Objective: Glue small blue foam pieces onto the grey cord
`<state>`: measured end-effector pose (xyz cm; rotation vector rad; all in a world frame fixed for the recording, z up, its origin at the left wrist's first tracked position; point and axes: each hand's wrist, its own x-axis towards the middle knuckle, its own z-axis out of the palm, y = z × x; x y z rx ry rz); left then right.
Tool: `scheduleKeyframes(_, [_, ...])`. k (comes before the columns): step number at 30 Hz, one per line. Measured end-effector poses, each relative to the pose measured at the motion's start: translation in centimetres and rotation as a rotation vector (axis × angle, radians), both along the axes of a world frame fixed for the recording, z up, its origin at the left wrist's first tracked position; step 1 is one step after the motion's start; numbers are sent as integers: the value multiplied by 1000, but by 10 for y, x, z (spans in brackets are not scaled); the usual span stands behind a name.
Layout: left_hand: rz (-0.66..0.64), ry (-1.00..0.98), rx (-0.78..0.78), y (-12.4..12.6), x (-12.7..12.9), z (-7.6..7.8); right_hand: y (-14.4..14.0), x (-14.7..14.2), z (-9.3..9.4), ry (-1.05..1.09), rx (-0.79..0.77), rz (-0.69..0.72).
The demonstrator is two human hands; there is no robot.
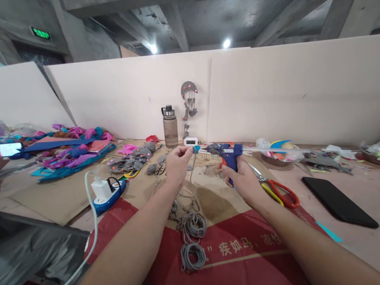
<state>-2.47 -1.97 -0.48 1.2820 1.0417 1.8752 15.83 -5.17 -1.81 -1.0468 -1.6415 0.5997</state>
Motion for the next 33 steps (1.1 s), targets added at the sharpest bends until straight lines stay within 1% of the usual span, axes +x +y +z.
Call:
scheduleKeyframes(2, [1, -4, -11, -1, 1, 1, 11, 2, -5, 101, -216, 47])
scheduleKeyframes(3, [-2, -1, -14, -2, 2, 1, 17, 4, -7, 109, -313, 53])
scheduleKeyframes(4, [-8, 6, -14, -3, 3, 1, 23, 5, -10, 80, -377, 49])
scheduleKeyframes(5, [-15, 18, -13, -4, 4, 1, 29, 7, -12, 17, -413, 33])
scheduleKeyframes(7, [-24, 54, 4, -7, 6, 1, 39, 11, -16, -146, -428, -19])
scheduleKeyframes(8, [-25, 80, 18, -8, 7, 1, 42, 14, -17, -222, -392, -66])
scheduleKeyframes(10, [-9, 146, 52, -12, 9, 1, 46, 18, -17, -336, -244, -193])
scheduleKeyframes(12, [27, 230, 98, -15, 11, 1, 45, 21, -15, -364, -49, -320])
scheduleKeyframes(13, [57, 281, 125, -17, 11, 1, 42, 21, -12, -356, 45, -362])
scheduleKeyframes(14, [92, 336, 156, -19, 11, 1, 39, 20, -10, -329, 108, -365])
scheduleKeyframes(15, [131, 393, 192, -20, 12, 1, 35, 17, -7, -276, 125, -322])
scheduleKeyframes(16, [169, 451, 233, -21, 12, 1, 30, 12, -4, -204, 119, -246])
scheduleKeyframes(17, [203, 506, 278, -22, 11, 1, 25, 6, -1, -107, 75, -134])
scheduleKeyframes(19, [250, 607, 374, -23, 11, 0, 13, -8, 4, 150, -65, 128])
scheduleKeyframes(21, [265, 695, 451, -24, 10, -2, 2, -22, 8, 397, -165, 327])
scheduleKeyframes(23, [258, 756, 484, -24, 10, -3, -5, -30, 11, 549, -248, 419])
scheduleKeyframes(24, [254, 767, 484, -24, 11, -4, -8, -32, 11, 585, -276, 427])
scheduleKeyframes(26, [255, 744, 454, -24, 13, -4, -9, -32, 11, 593, -284, 385])
scheduleKeyframes(29, [232, 640, 331, -24, 16, -3, -7, -27, 10, 496, -209, 264])
scheduleKeyframes(31, [145, 554, 217, -25, 18, -2, -6, -24, 10, 399, -146, 192])
scheduleKeyframes(33, [27, 466, 119, -25, 18, -1, -6, -22, 10, 303, -95, 124])
